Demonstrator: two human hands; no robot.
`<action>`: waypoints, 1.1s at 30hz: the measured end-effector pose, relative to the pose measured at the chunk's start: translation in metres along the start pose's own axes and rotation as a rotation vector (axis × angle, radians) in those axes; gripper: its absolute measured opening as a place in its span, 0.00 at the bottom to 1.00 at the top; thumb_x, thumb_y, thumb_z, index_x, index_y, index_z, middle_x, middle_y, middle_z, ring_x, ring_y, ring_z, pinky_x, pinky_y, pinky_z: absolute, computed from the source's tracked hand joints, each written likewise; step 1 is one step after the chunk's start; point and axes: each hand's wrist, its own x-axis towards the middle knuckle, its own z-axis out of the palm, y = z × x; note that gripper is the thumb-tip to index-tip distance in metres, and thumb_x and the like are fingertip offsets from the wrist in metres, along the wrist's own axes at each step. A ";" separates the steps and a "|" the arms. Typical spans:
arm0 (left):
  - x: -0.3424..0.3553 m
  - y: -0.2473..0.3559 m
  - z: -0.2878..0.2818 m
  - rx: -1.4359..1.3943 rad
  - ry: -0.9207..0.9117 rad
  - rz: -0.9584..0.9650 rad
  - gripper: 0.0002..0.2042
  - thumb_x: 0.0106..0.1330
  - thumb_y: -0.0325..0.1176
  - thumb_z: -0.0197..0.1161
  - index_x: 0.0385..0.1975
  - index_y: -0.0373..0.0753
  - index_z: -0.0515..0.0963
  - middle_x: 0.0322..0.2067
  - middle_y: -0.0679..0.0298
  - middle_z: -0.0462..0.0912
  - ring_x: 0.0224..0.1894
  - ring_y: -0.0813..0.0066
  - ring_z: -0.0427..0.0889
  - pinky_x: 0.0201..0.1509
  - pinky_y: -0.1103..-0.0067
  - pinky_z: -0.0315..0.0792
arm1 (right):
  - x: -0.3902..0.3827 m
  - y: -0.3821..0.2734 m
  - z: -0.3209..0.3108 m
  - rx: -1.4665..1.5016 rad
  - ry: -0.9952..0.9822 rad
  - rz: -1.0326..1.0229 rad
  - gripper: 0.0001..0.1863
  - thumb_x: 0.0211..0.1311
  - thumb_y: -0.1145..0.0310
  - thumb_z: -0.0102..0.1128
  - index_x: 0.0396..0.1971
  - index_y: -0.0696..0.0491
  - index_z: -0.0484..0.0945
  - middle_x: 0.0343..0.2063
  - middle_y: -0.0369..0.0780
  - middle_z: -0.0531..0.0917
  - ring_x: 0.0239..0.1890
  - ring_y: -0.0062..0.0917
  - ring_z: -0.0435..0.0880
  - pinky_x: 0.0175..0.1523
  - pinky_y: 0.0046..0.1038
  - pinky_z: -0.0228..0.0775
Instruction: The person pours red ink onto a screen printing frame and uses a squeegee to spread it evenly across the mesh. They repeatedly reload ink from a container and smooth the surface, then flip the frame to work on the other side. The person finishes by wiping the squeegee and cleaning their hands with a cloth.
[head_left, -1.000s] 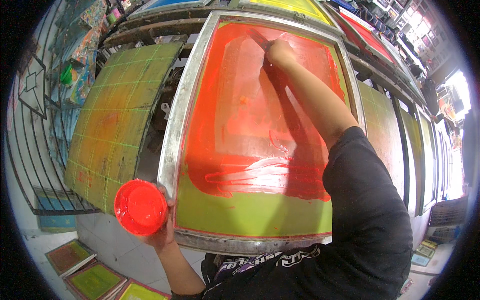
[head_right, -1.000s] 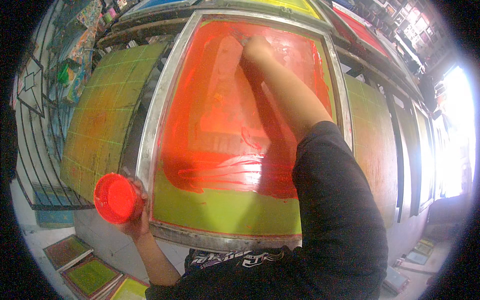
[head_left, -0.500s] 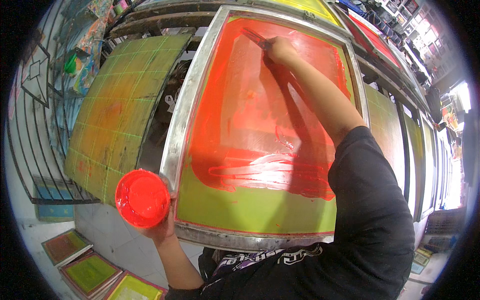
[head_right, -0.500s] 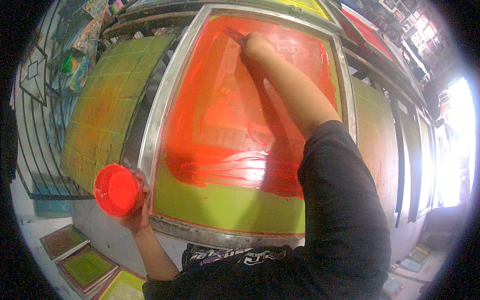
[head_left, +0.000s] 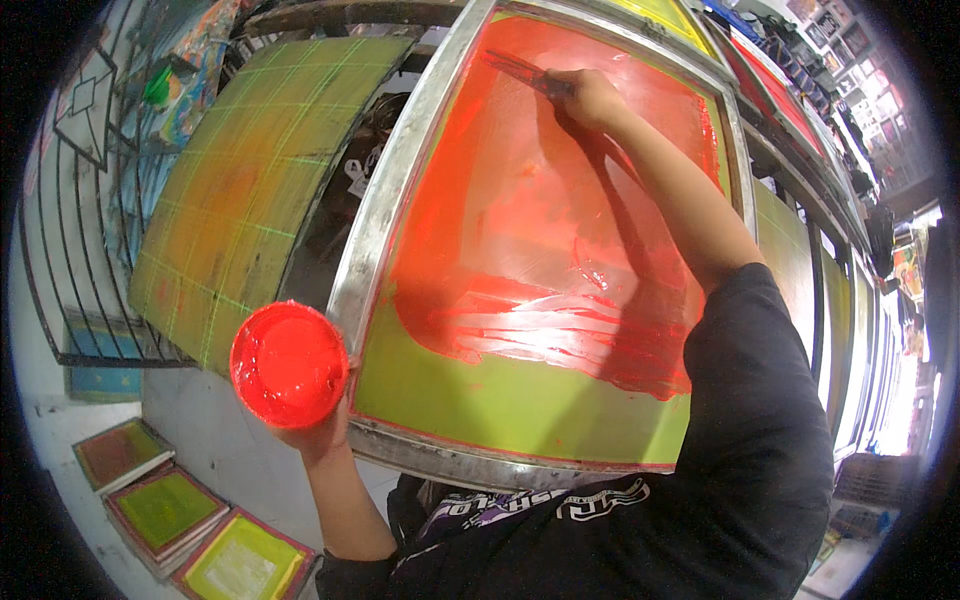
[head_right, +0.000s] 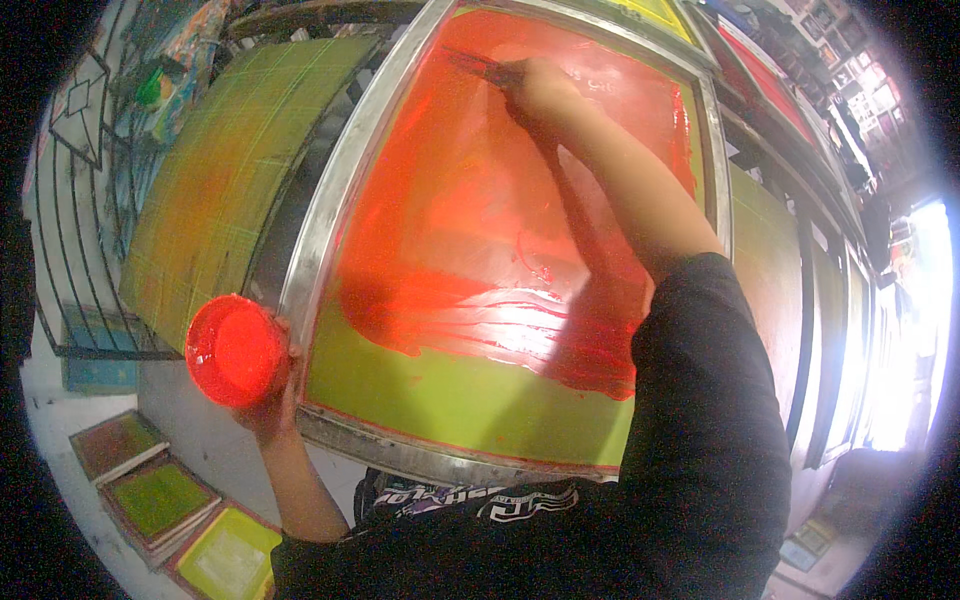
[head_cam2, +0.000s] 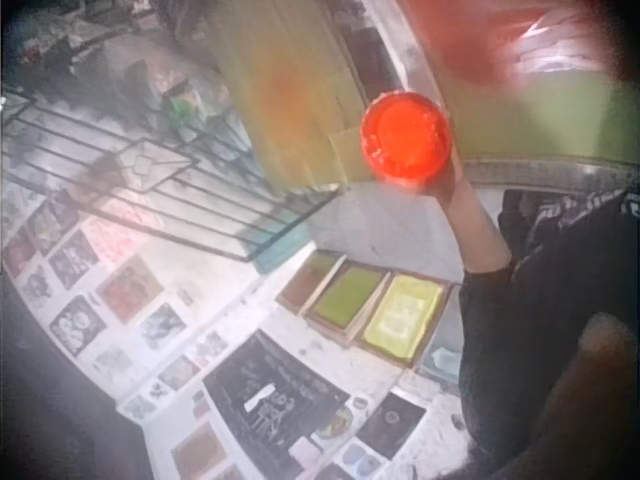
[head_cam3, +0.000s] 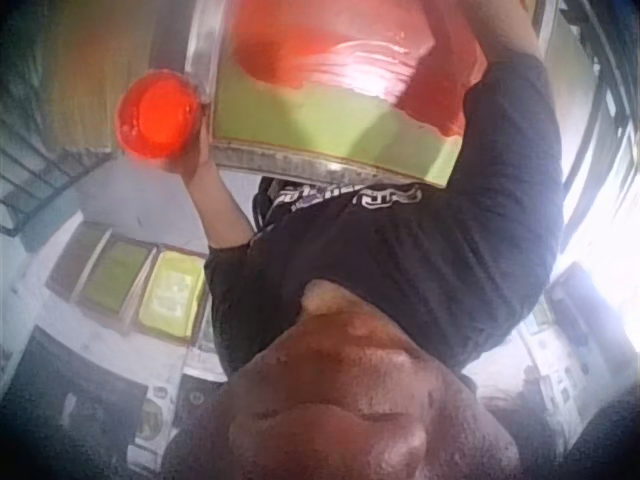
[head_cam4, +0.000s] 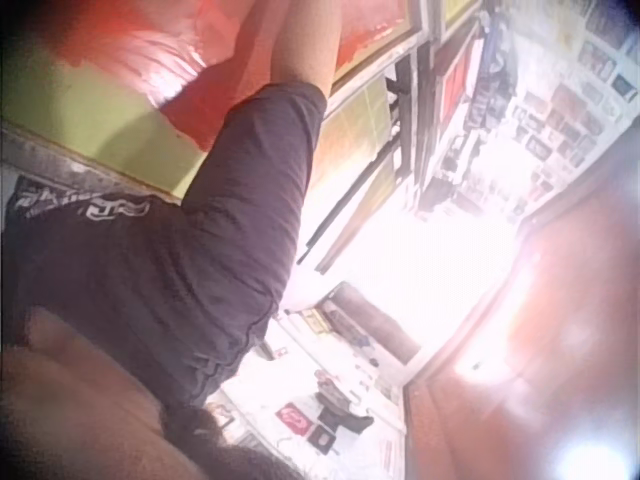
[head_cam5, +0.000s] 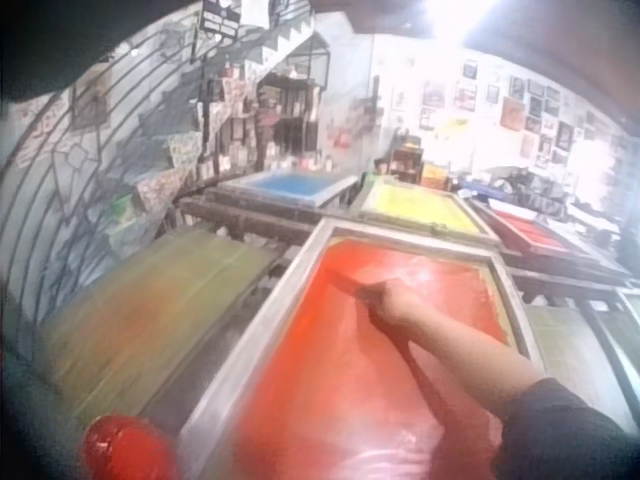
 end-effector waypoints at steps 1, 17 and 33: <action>0.000 0.000 -0.001 0.034 0.023 0.014 0.38 0.51 0.51 0.62 0.60 0.45 0.54 0.57 0.49 0.57 0.57 0.48 0.58 0.50 0.56 0.62 | -0.003 -0.001 -0.001 0.015 -0.036 0.027 0.15 0.56 0.68 0.52 0.45 0.48 0.74 0.28 0.42 0.79 0.29 0.27 0.77 0.36 0.29 0.68; -0.001 -0.002 0.003 -0.021 -0.052 -0.020 0.39 0.48 0.46 0.67 0.60 0.46 0.54 0.56 0.49 0.58 0.57 0.49 0.57 0.51 0.57 0.62 | -0.044 -0.017 -0.004 -0.237 -0.184 -0.210 0.19 0.52 0.70 0.54 0.47 0.50 0.73 0.34 0.45 0.80 0.35 0.35 0.79 0.43 0.30 0.68; -0.002 0.000 0.004 -0.083 0.009 -0.023 0.38 0.51 0.51 0.61 0.61 0.46 0.53 0.59 0.49 0.54 0.58 0.46 0.56 0.51 0.56 0.60 | -0.091 -0.034 0.014 -0.174 -0.239 -0.417 0.20 0.49 0.73 0.54 0.46 0.47 0.75 0.31 0.48 0.79 0.30 0.41 0.78 0.38 0.35 0.70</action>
